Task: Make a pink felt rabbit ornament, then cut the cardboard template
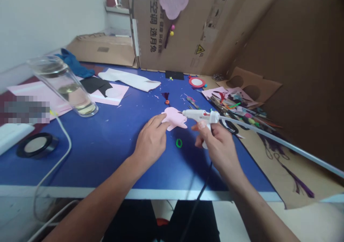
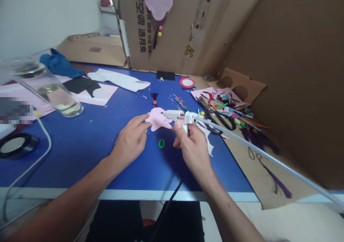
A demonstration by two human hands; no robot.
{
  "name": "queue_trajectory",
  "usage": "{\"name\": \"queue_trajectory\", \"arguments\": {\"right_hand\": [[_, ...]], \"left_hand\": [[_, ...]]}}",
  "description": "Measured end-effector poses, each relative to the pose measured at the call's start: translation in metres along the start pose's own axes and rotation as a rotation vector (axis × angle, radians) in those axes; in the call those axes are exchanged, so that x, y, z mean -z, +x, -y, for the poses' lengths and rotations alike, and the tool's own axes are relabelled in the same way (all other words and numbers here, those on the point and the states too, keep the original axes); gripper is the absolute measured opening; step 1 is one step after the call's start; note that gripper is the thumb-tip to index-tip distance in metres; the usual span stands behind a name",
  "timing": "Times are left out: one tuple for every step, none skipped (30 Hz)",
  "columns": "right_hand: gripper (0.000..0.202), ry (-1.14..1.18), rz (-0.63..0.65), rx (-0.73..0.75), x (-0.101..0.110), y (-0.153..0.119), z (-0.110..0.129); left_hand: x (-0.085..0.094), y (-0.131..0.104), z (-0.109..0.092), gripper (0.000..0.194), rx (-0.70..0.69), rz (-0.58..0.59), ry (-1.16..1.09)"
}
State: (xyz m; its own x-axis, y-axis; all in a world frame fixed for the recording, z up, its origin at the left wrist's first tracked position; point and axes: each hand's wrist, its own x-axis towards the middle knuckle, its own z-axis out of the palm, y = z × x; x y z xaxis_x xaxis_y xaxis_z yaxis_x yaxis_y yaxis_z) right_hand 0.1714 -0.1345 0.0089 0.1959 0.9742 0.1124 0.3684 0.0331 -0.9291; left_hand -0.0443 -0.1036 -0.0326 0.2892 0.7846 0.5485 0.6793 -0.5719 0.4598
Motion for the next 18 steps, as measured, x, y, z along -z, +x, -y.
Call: {"name": "queue_trajectory", "arguments": {"right_hand": [[0.057, 0.073, 0.007, 0.001, -0.007, 0.001, 0.003], [0.056, 0.152, 0.024, 0.001, -0.017, 0.001, 0.007], [0.056, 0.234, 0.052, 0.002, -0.027, 0.002, 0.011], [0.056, 0.311, 0.088, -0.004, -0.040, 0.001, 0.016], [0.057, 0.392, 0.118, -0.021, -0.053, 0.001, 0.021], [0.057, 0.455, 0.158, -0.052, -0.067, -0.001, 0.027], [0.060, 0.489, 0.206, -0.099, -0.082, -0.002, 0.033], [0.063, 0.510, 0.249, -0.138, -0.096, -0.004, 0.039], [0.064, 0.529, 0.275, -0.165, -0.111, -0.006, 0.045], [0.064, 0.549, 0.287, -0.175, -0.124, -0.008, 0.050], [0.063, 0.568, 0.283, -0.170, -0.137, -0.011, 0.054], [0.059, 0.581, 0.267, -0.155, -0.148, -0.015, 0.058], [0.053, 0.573, 0.267, -0.143, -0.157, -0.022, 0.061], [0.048, 0.539, 0.288, -0.126, -0.164, -0.031, 0.063], [0.046, 0.489, 0.333, -0.115, -0.167, -0.043, 0.065], [0.048, 0.442, 0.364, -0.106, -0.167, -0.058, 0.067], [0.052, 0.398, 0.413, -0.085, -0.164, -0.075, 0.068], [0.058, 0.353, 0.460, -0.051, -0.156, -0.093, 0.069]], "left_hand": [[0.005, -0.001, -0.007, 0.033, 0.060, -0.032, -0.057], [0.010, -0.003, -0.014, 0.028, 0.116, -0.019, -0.140], [0.015, -0.006, -0.021, 0.025, 0.182, -0.005, -0.227], [0.018, -0.010, -0.027, 0.022, 0.231, 0.019, -0.303], [0.022, -0.015, -0.031, 0.022, 0.267, 0.048, -0.352], [0.025, -0.019, -0.034, 0.023, 0.298, 0.065, -0.377], [0.028, -0.024, -0.035, 0.023, 0.333, 0.059, -0.383], [0.031, -0.028, -0.034, 0.022, 0.372, 0.036, -0.369], [0.035, -0.032, -0.030, 0.019, 0.416, 0.001, -0.342], [0.040, -0.035, -0.026, 0.016, 0.462, -0.036, -0.304], [0.046, -0.038, -0.020, 0.013, 0.502, -0.059, -0.264], [0.053, -0.040, -0.013, 0.011, 0.536, -0.076, -0.220], [0.061, -0.042, -0.005, 0.012, 0.555, -0.076, -0.189], [0.069, -0.044, 0.004, 0.015, 0.562, -0.074, -0.171], [0.078, -0.045, 0.013, 0.018, 0.566, -0.061, -0.162], [0.088, -0.047, 0.023, 0.021, 0.574, -0.035, -0.152], [0.097, -0.048, 0.033, 0.025, 0.597, -0.008, -0.130], [0.106, -0.049, 0.042, 0.028, 0.622, 0.007, -0.095]]}}
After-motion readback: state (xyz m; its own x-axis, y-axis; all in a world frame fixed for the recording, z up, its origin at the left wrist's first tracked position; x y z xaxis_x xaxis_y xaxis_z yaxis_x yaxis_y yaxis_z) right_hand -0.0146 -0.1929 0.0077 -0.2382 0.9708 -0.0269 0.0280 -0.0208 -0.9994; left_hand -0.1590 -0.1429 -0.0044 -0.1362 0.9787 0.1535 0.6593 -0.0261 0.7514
